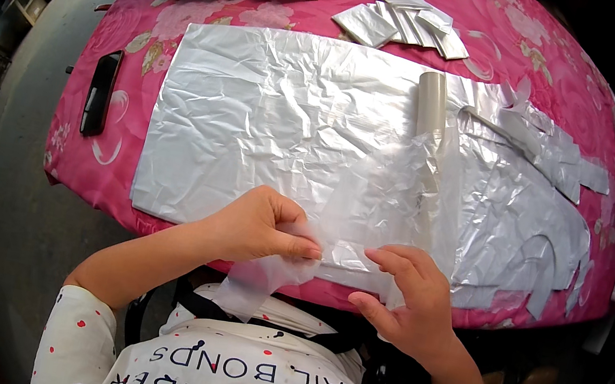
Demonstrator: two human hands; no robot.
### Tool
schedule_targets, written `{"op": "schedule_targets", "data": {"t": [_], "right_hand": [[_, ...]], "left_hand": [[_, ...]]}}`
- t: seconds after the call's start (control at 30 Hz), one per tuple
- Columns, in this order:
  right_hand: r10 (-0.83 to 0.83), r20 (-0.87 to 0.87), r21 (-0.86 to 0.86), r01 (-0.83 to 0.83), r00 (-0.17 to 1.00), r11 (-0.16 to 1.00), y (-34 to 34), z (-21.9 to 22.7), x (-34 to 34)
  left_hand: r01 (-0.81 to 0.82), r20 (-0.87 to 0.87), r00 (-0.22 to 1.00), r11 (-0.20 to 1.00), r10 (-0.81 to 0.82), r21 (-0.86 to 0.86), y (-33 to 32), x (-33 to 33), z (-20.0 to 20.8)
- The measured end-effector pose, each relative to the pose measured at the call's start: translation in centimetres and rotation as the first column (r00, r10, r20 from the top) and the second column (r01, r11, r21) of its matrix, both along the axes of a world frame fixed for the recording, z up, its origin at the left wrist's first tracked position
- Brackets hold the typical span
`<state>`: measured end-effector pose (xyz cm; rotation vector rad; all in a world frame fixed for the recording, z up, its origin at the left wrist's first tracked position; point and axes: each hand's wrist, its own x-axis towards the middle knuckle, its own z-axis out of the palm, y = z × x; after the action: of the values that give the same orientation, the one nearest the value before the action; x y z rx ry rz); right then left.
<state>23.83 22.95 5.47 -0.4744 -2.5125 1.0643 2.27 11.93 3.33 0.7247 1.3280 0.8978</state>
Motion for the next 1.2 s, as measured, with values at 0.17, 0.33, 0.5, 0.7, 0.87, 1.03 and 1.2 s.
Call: {"op": "schedule_targets", "data": {"t": [0.17, 0.33, 0.5, 0.7, 0.87, 1.03, 1.2], "right_hand": [[0.051, 0.047, -0.223, -0.039, 0.998, 0.974, -0.7, -0.3, -2.0], [-0.010, 0.021, -0.396, 0.018, 1.000, 0.918, 0.0, -0.7, -1.4], [-0.144, -0.006, -0.602, 0.111, 0.990, 0.791, 1.6, -1.5, 0.1], [0.004, -0.045, -0.397, -0.022, 0.999, 0.918, 1.4, -1.4, -0.3], [0.042, 0.049, -0.373, -0.021, 0.998, 0.928, -0.8, -0.9, -1.6], [-0.023, 0.016, -0.371, 0.028, 1.000, 0.928, -0.5, -1.5, -1.4], [-0.143, 0.004, -0.526, 0.124, 0.990, 0.841, 1.0, -1.5, -0.3]], "left_hand": [[0.054, -0.061, 0.997, 0.987, -0.045, 0.151, 1.5, 2.6, 0.4], [0.012, -0.020, 1.000, 0.994, -0.010, 0.110, 0.5, 1.7, -0.7], [-0.094, 0.164, 0.983, 0.995, 0.087, 0.036, 0.6, 1.3, -0.6], [-0.078, 0.223, 0.973, 0.994, 0.060, 0.073, 1.2, 2.9, 0.2], [-0.078, 0.202, 0.978, 0.988, 0.050, 0.136, 1.2, 3.6, -0.1], [-0.100, 0.061, 0.994, 0.984, 0.092, 0.147, 0.8, 3.3, -1.3], [-0.159, 0.069, 0.986, 0.967, 0.148, 0.197, 0.4, 2.6, -1.8]]}}
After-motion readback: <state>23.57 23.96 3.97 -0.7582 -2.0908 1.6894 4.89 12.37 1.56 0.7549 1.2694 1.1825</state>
